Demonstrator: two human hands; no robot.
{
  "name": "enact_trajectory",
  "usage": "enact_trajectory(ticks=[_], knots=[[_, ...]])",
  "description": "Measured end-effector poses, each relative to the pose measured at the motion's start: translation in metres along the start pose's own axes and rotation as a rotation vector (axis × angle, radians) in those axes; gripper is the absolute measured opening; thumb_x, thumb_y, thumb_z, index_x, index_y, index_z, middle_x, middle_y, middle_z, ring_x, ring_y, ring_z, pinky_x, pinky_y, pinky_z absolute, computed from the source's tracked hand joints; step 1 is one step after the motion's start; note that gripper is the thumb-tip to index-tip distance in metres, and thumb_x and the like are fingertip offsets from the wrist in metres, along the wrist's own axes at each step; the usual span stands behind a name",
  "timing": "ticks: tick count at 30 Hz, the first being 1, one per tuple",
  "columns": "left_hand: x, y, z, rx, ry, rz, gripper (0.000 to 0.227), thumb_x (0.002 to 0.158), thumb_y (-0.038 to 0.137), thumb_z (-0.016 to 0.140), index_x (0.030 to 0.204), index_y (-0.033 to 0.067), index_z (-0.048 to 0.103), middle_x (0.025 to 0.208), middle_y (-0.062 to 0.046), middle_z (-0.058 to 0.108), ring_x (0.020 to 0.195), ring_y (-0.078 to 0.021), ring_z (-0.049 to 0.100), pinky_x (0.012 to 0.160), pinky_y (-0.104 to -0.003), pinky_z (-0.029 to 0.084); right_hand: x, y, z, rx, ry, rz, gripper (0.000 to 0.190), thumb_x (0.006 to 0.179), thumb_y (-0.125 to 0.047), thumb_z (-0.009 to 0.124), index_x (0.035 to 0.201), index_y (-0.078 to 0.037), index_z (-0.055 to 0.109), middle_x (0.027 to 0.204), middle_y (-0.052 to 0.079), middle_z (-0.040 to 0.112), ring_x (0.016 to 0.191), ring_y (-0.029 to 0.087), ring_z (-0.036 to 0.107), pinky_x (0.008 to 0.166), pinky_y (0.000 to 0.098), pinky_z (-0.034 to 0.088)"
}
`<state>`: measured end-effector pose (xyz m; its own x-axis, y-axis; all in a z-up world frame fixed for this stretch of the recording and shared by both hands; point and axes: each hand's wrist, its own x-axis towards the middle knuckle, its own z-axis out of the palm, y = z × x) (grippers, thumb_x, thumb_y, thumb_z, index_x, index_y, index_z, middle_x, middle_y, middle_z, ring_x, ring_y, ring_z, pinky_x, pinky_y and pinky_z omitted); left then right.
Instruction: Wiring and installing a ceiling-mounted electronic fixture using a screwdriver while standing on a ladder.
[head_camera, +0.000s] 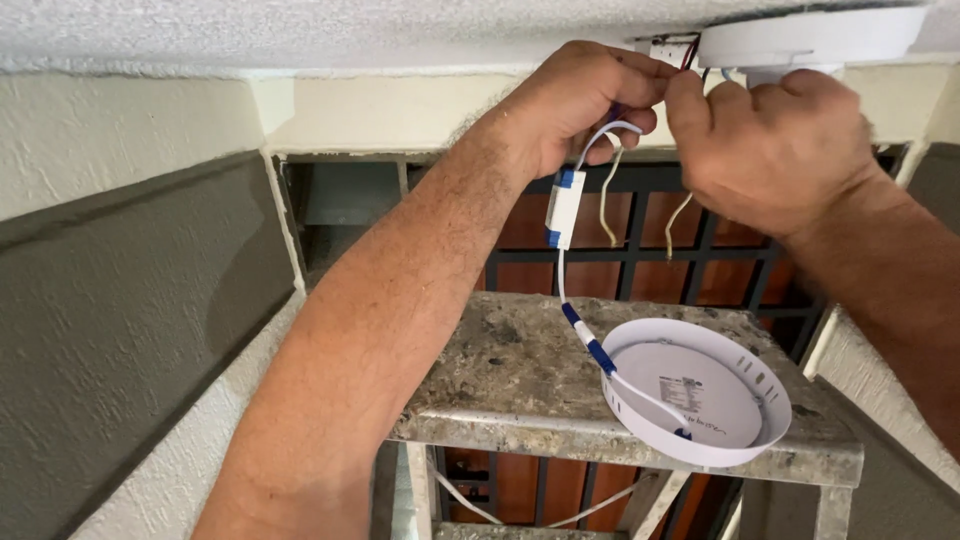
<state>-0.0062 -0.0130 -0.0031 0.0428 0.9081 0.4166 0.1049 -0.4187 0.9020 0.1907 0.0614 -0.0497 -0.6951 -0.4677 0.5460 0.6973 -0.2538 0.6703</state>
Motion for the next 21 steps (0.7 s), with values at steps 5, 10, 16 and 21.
enact_trajectory(ticks=[5, 10, 16, 21], knots=[[-0.006, -0.001, 0.004, 0.012, 0.004, 0.041, 0.022, 0.083, -0.001, 0.068, 0.103, -0.0038, 0.074, 0.07, -0.015, 0.065, 0.05, -0.019, 0.055, 0.034, -0.027, 0.031, -0.004, -0.022, 0.006, 0.046, -0.205, 0.159, 0.016, 0.094, -0.022, 0.06, 0.087, -0.027, 0.047, 0.067, -0.011, 0.046, 0.053, 0.007, 0.041, 0.052, 0.0263, 0.028], [-0.019, 0.005, 0.001, 0.087, 0.042, 0.077, 0.025, 0.084, 0.011, 0.075, 0.105, -0.0022, 0.073, 0.08, -0.016, 0.071, 0.054, -0.0196, 0.066, 0.034, -0.026, 0.038, 0.0, -0.029, -0.004, 0.351, -0.313, 0.511, 0.019, 0.116, -0.027, 0.067, 0.1, -0.018, 0.065, 0.072, -0.005, 0.061, 0.056, 0.015, 0.06, 0.046, 0.0326, 0.042], [-0.032, 0.003, -0.004, 0.072, 0.032, 0.086, 0.027, 0.084, -0.008, 0.074, 0.103, 0.0031, 0.058, 0.092, -0.021, 0.081, 0.07, -0.0251, 0.077, 0.05, -0.03, 0.055, -0.041, -0.013, -0.043, 0.502, -0.19, 0.407, 0.014, 0.118, -0.013, 0.073, 0.113, -0.024, 0.081, 0.057, -0.013, 0.046, 0.048, 0.005, 0.046, 0.049, 0.0239, 0.027], [-0.031, -0.012, 0.002, 0.232, 0.142, 0.248, 0.014, 0.086, -0.003, 0.073, 0.1, -0.003, 0.071, 0.088, -0.019, 0.077, 0.074, -0.0256, 0.084, 0.053, -0.029, 0.068, -0.087, -0.027, -0.055, 0.823, -0.376, 0.379, 0.032, 0.099, -0.038, 0.079, 0.13, -0.033, 0.074, 0.09, -0.004, 0.081, 0.064, 0.01, 0.074, 0.045, 0.0274, 0.056]])
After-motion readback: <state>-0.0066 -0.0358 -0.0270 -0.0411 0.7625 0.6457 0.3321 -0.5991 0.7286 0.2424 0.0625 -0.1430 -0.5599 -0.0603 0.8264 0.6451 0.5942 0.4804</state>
